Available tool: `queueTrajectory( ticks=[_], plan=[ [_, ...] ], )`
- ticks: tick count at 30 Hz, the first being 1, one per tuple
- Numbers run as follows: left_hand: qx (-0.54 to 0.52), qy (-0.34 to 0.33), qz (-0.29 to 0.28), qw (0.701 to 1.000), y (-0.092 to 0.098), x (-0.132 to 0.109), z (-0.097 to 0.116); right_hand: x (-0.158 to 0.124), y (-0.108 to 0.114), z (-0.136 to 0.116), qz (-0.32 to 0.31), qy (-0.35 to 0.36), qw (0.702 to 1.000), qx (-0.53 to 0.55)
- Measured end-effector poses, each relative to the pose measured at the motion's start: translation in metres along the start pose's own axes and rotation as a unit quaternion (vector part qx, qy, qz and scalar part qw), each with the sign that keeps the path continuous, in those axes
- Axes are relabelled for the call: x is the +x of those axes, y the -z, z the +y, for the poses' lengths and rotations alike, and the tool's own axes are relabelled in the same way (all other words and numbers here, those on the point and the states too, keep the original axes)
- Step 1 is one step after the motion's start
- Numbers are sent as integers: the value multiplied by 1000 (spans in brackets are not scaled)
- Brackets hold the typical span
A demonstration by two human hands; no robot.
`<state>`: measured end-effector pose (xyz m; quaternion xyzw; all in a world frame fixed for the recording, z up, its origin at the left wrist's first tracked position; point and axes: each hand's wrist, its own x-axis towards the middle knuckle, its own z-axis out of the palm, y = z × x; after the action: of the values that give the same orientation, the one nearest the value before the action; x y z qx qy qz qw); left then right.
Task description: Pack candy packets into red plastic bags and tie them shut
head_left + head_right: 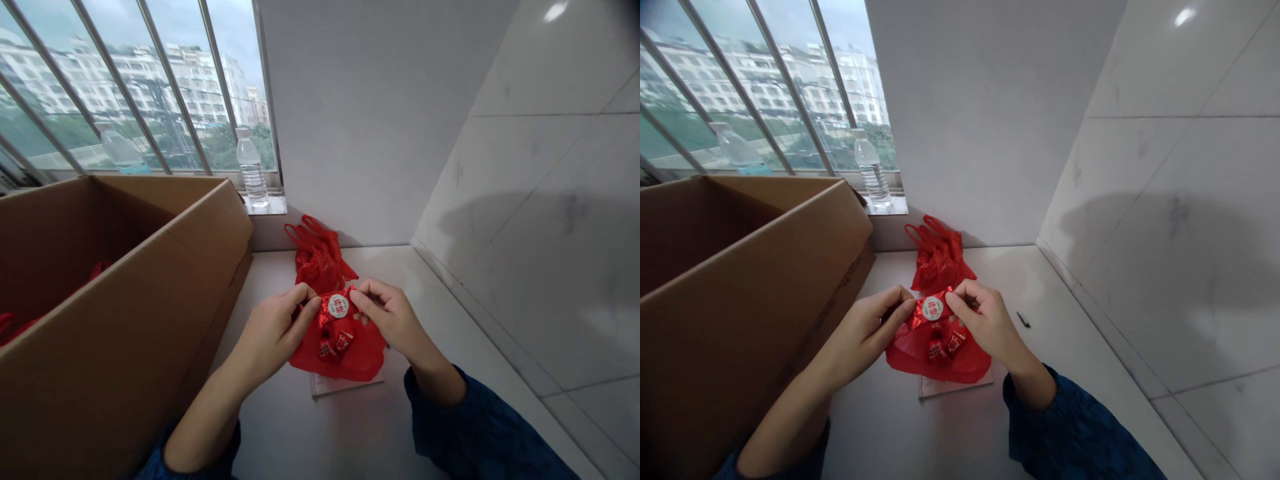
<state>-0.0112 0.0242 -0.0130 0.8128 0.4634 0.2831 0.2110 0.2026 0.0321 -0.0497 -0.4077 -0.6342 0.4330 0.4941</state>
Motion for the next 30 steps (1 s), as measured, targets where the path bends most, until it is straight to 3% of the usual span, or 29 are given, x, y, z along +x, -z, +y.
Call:
queueTrajectory(
  ticks=[15, 22, 30],
  plan=[
    [2, 4, 1, 1000, 0, -1, -1, -1, 3, 2, -23, 8, 999, -28],
    [20, 0, -7, 1000, -2, 0, -2, -2, 2, 0, -73, -15, 997, -28],
    [33, 6, -11, 999, -4, 2, -2, 1, 0, 6, -60, 5, 997, -53]
  ],
)
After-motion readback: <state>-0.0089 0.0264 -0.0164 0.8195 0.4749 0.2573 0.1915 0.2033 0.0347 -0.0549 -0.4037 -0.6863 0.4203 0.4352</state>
